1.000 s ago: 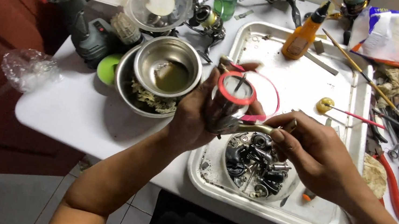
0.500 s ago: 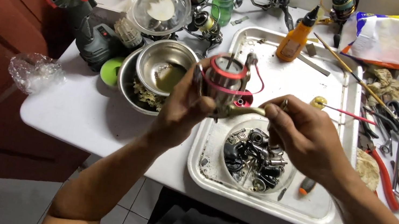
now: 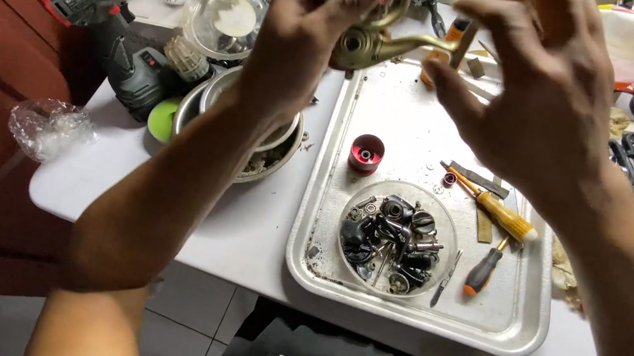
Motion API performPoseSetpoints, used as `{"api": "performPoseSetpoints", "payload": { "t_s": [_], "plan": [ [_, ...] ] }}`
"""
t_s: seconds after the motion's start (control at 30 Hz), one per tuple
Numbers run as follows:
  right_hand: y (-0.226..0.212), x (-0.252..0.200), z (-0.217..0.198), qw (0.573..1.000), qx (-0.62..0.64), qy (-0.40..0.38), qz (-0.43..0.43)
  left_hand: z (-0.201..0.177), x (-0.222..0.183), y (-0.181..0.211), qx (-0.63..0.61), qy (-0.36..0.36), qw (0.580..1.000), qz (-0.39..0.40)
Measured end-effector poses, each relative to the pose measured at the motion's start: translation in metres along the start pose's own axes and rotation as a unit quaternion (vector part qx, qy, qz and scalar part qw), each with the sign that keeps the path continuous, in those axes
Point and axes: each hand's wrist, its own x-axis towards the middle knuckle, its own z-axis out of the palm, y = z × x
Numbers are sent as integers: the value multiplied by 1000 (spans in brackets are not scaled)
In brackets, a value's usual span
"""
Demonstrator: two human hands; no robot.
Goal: Assembling and adjusting the components of a fishing reel on a workbench.
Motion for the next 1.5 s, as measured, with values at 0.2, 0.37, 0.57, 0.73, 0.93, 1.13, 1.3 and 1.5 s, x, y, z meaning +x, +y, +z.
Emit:
{"api": "performPoseSetpoints", "payload": {
  "t_s": [0.2, 0.37, 0.57, 0.73, 0.93, 1.13, 1.3, 1.5],
  "plan": [
    [7, 11, 13, 971, -230, 3, -66, -18, 16, -14, -119, 21, 992, -19],
    [-10, 18, 26, 974, -205, 7, -96, -2, -4, -11, -17, 18, 1000, -11],
    [-24, -15, 36, 980, -75, -170, -67, 8, -42, -25, -140, 37, 976, -159],
    [-34, -36, 28, 980, -12, -196, -38, 10, -64, -53, -160, 57, 975, -146],
    [-27, -67, 31, 982, 2, -190, -18, -11, -58, -47, 6, -106, 983, -149],
    [-10, -86, 35, 977, -2, -212, 4, -42, -39, -10, 336, -80, 920, -186],
    [-1, -96, 37, 979, -42, -201, 19, -39, -66, -12, 336, -65, 924, -168],
    [-5, -86, 27, 986, -38, -164, 16, -5, -104, -27, 404, -148, 892, -135]
  ]
}}
